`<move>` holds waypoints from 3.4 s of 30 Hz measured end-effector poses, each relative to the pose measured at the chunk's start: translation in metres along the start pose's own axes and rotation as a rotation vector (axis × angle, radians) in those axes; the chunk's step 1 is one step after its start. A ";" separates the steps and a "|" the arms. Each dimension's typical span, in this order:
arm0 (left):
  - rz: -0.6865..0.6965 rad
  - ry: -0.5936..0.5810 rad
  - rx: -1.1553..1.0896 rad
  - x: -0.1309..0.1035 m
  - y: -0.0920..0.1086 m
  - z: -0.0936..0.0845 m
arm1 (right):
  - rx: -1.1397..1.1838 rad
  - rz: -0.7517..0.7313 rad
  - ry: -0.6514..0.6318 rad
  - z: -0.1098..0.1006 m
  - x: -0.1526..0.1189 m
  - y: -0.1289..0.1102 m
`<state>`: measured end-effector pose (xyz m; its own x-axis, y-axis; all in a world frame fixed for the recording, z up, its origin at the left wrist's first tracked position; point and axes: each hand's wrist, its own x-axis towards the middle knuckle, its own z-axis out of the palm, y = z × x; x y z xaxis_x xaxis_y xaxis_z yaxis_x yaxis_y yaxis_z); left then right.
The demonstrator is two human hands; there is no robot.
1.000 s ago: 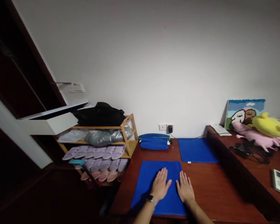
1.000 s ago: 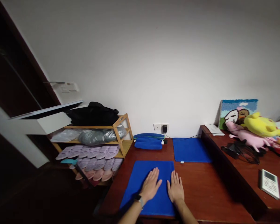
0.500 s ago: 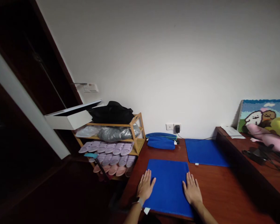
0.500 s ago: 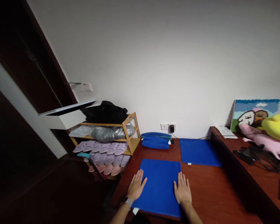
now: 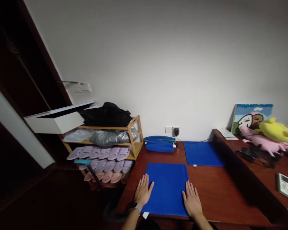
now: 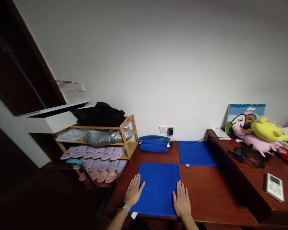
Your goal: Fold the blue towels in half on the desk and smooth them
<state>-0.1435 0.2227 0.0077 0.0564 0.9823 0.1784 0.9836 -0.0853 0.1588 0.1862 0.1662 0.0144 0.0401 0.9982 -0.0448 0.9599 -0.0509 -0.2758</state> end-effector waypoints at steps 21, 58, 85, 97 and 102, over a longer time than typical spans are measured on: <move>0.250 -0.104 -0.061 -0.034 0.091 0.004 | 0.011 -0.008 0.000 -0.010 -0.005 -0.002; 0.473 -0.153 -0.154 -0.054 0.191 -0.006 | 0.028 -0.112 0.016 -0.003 -0.059 0.006; 0.097 0.046 0.040 -0.075 -0.016 -0.012 | 0.063 0.023 0.023 -0.023 -0.001 -0.003; 0.074 -0.035 0.020 -0.074 -0.015 -0.018 | 0.078 -0.009 0.040 -0.014 0.006 0.000; 0.057 -0.107 0.021 -0.073 -0.018 -0.024 | 0.073 -0.006 0.002 -0.017 0.006 -0.001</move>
<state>-0.1694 0.1490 0.0152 0.1296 0.9882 0.0816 0.9816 -0.1395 0.1307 0.1906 0.1729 0.0304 0.0351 0.9985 -0.0415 0.9372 -0.0473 -0.3455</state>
